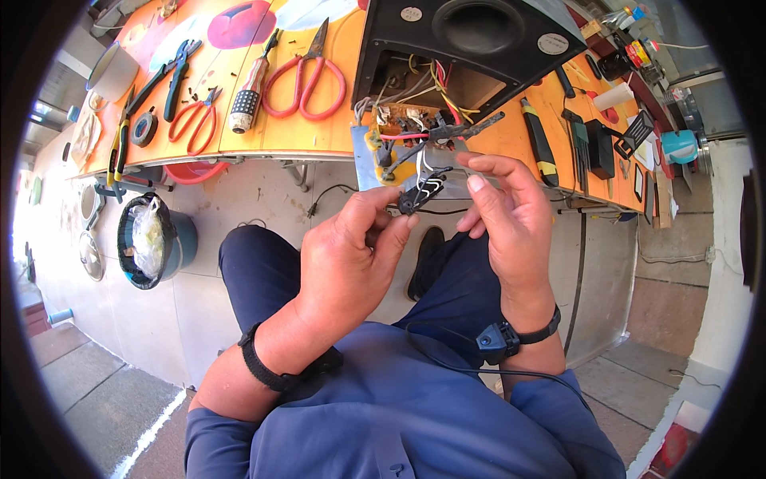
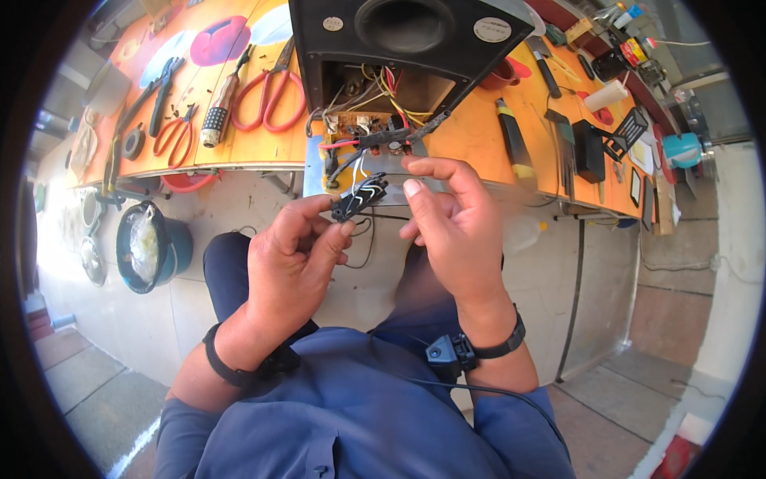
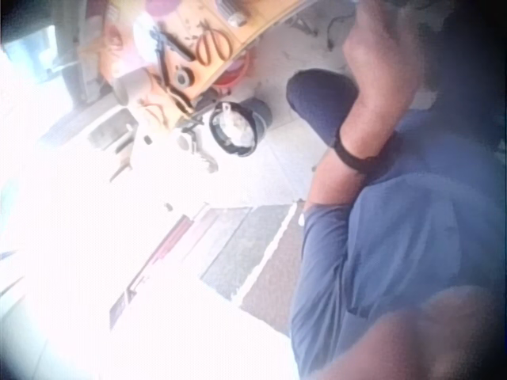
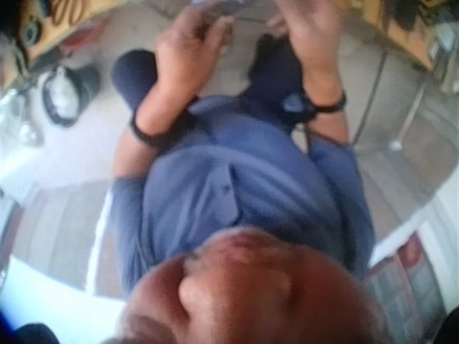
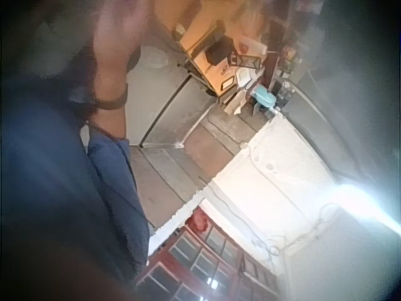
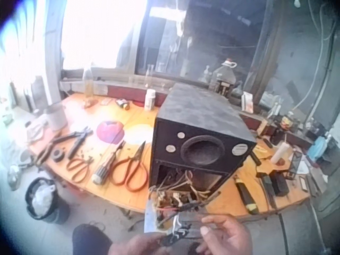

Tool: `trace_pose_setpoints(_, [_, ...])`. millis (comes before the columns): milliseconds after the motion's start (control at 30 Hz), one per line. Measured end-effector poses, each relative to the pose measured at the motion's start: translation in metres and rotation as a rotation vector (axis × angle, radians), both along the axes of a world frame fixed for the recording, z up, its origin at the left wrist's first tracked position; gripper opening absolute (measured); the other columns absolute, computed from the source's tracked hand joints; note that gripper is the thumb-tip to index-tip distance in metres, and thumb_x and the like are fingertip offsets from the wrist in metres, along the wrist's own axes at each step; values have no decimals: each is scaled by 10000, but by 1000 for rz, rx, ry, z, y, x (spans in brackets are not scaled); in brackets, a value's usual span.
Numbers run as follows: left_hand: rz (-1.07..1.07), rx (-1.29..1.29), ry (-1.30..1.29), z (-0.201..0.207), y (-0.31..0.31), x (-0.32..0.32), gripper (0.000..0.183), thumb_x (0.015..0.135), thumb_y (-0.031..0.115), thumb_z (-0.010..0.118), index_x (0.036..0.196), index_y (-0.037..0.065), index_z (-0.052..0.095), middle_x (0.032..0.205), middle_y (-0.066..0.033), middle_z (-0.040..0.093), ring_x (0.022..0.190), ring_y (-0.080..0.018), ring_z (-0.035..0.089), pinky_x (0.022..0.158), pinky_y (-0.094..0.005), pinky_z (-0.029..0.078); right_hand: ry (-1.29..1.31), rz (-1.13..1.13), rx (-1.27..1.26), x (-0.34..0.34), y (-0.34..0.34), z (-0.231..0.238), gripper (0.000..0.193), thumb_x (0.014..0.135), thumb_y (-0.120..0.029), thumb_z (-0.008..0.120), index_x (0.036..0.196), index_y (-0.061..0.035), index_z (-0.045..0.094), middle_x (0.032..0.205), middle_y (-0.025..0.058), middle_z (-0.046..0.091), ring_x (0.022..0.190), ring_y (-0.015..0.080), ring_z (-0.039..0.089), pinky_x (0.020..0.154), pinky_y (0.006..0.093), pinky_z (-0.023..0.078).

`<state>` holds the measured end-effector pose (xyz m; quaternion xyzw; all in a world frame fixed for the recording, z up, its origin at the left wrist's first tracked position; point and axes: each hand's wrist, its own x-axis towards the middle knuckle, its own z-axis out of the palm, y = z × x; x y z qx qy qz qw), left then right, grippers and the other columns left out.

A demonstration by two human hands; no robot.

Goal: The person uses pliers to strip and adjust wires on a small electronic component, then uses a soldering iron to solder connections. The person inspects the component and continues to manipulate wires and solder joints.

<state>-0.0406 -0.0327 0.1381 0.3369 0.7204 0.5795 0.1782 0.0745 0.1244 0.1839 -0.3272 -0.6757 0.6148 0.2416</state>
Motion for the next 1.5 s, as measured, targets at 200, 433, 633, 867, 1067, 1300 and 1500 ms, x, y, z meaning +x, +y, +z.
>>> trace_pose_setpoints(200, [-20,-21,41,3,-1,-1,269,971,24,753,1208,-9,630,798,-52,733,679,-64,667,606,-226,538,-10,-133,119,13,5,-21,274,1006,-154,709,1227,-17,623,1132,65,665,716,94,696,587,226,517])
trace_pose_setpoints(433, [40,15,11,1,-1,0,295,931,98,803,1186,67,658,755,-68,698,609,-168,672,575,-297,526,8,-130,-142,25,15,-36,403,1012,-183,710,1349,-9,574,1176,81,639,800,157,733,612,248,551])
trace_pose_setpoints(633, [47,-23,-4,4,-6,2,334,934,91,806,1226,56,647,775,-47,718,633,-113,672,598,-268,534,84,-41,-205,29,17,-41,477,1012,-195,712,1414,0,547,1216,103,646,905,197,749,674,263,569])
trace_pose_setpoints(867, [66,-40,-81,6,-20,-3,351,944,58,790,1254,32,626,813,-46,735,670,-66,662,623,-235,532,122,12,-192,34,19,-47,483,1003,-162,719,1433,-18,551,1285,93,631,943,193,742,693,246,546])
trace_pose_setpoints(1067, [45,-107,24,-1,-29,-7,378,963,24,754,1308,-2,601,851,-43,711,720,-80,673,663,-225,553,102,14,-101,36,20,-52,486,961,-121,753,1397,-5,572,1297,123,647,914,165,736,725,265,571])
trace_pose_setpoints(1300, [106,-16,106,-4,-22,-6,367,934,68,787,1273,51,647,1008,-84,723,763,-126,720,623,-267,542,-18,-65,748,40,15,-35,512,833,-97,846,1308,-73,658,1227,103,672,1085,245,681,840,371,574])
trace_pose_setpoints(1500, [91,-44,210,0,-14,-6,360,921,53,785,1260,64,666,1021,-102,710,777,-174,739,626,-296,544,119,125,1049,21,9,-21,463,741,-77,873,1176,-108,717,1176,78,680,1057,321,659,908,431,546])
